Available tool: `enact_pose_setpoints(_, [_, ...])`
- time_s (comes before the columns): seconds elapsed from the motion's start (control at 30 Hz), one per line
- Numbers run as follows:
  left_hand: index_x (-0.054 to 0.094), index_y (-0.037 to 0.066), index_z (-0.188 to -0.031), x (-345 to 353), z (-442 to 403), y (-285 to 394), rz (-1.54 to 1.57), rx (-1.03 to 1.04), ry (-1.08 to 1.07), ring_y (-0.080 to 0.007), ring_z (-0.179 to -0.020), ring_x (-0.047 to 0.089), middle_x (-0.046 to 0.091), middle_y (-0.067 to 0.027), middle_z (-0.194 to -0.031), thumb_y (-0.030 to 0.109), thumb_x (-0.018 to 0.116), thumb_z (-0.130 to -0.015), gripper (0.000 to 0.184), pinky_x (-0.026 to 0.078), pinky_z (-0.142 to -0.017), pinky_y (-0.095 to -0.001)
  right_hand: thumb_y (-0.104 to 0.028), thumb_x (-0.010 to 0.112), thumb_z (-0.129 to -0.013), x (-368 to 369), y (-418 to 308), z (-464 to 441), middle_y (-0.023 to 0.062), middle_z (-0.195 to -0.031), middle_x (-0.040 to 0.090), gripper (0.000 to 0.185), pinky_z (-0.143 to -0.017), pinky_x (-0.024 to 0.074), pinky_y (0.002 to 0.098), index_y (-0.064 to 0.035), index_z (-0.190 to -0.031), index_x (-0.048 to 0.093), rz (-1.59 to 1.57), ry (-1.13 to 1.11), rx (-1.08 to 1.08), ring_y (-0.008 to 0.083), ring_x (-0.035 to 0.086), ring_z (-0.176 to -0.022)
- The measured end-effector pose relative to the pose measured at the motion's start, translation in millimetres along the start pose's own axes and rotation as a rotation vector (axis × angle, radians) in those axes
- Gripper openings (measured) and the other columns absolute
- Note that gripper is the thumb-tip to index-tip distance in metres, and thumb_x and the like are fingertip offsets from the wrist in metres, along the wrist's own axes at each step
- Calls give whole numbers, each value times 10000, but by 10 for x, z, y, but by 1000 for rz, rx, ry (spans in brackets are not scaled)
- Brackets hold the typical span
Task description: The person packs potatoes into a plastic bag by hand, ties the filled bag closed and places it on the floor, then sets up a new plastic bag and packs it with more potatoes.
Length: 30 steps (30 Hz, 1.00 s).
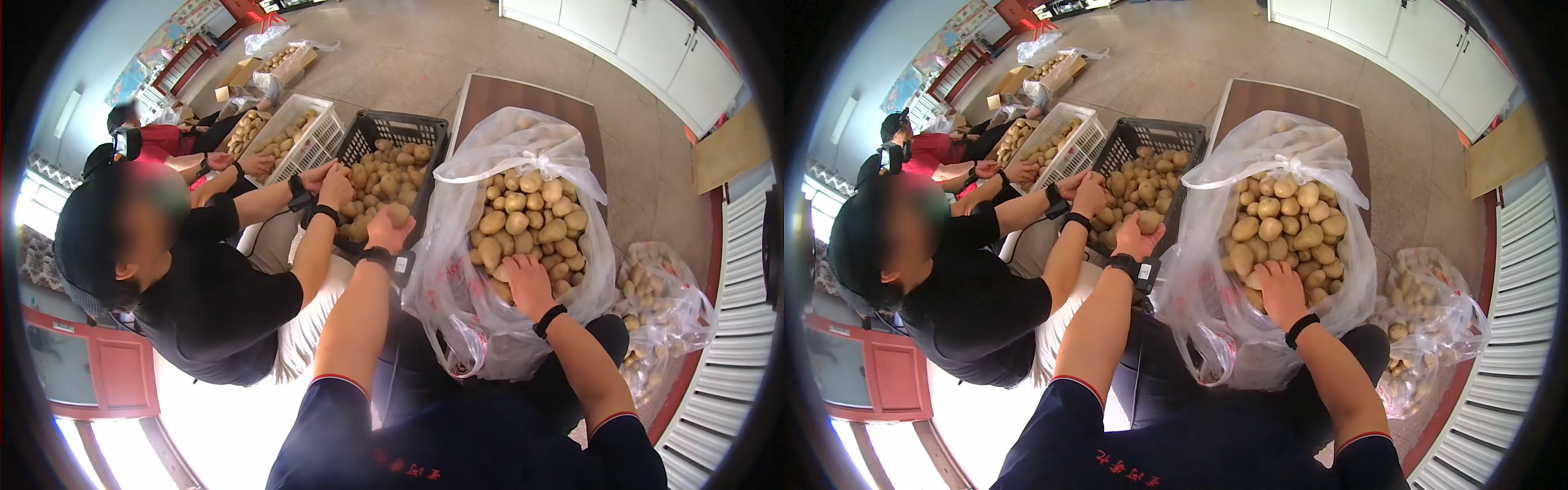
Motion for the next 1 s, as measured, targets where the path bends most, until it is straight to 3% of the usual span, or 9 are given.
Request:
enact_pose_setpoints(0.23, [522,10,-1179,-114,-56,37,31,17,36,-329,-982,579,561,-155,-1156,225,495,-1001,281,576,-783,-487,-97,710,-775,-105,176,68,153,-1161,558,520,-886,459,447,-57,-1251,503,-326,73,189,356,548,-1072])
enact_pose_setpoints(0.43, [453,-34,-1221,-221,-229,18,9,47,-2,-368,-1015,574,507,-174,-1198,201,451,-1000,323,565,-844,-491,-191,722,-792,-175,165,87,168,-1169,558,534,-896,444,467,-45,-1255,499,-294,103,207,376,545,-1083])
enact_pose_setpoints(0.5, [435,-36,-1301,-257,-160,16,21,26,115,-354,-987,598,488,-204,-1329,235,449,-1009,399,567,-846,-462,-201,711,-803,-197,148,88,175,-1167,560,533,-894,445,464,-42,-1263,494,-312,101,210,379,543,-1084])
enact_pose_setpoints(0.67, [454,13,-1320,184,249,17,-280,-51,-38,-293,-931,618,557,-164,-1268,293,484,-990,434,538,-745,-374,-229,674,-857,-236,109,114,198,-1105,584,492,-837,470,453,-28,-1269,495,-355,198,185,416,559,-1019])
enact_pose_setpoints(0.77, [512,40,-1262,478,462,-70,-466,-73,-229,-235,-850,614,613,-114,-1159,319,517,-967,406,486,-652,-318,-294,650,-903,-273,169,84,163,-948,616,473,-768,488,418,-13,-1256,508,-559,288,247,382,601,-876])
enact_pose_setpoints(0.83, [541,50,-1226,702,686,-168,-518,-99,-324,-207,-804,607,632,-90,-1104,325,532,-955,386,455,-613,-297,-380,634,-931,50,294,61,73,-771,578,465,-635,471,340,-14,-1201,535,-1046,43,552,239,574,-685])
enact_pose_setpoints(0.87, [564,64,-1169,814,821,-228,-595,-118,-379,-187,-744,589,628,-75,-1089,324,538,-955,338,450,-595,-296,-437,602,-953,98,203,91,-13,-683,469,415,-522,376,268,-55,-1111,561,-1424,-33,669,95,455,-591])
enact_pose_setpoints(0.9, [588,78,-1113,897,913,-302,-673,-136,-435,-166,-684,572,623,-61,-1074,324,543,-956,295,445,-577,-295,-437,602,-953,39,194,81,-13,-683,469,415,-522,376,268,-55,-1111,561,-1416,-29,681,95,455,-591])
enact_pose_setpoints(1.0, [574,66,-1181,1040,1172,-530,-808,-215,-545,-183,-743,606,621,-93,-1116,362,553,-945,379,465,-607,-293,-463,570,-969,135,61,76,-47,-657,395,368,-462,270,239,-99,-1025,563,-1722,-156,776,55,364,-527])
Point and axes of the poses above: each hand's wrist, its own z-axis away from the middle knuckle, its own x-axis out of the palm, y = z × x, the point moved 9 cm from there along -z, towards the middle knuckle
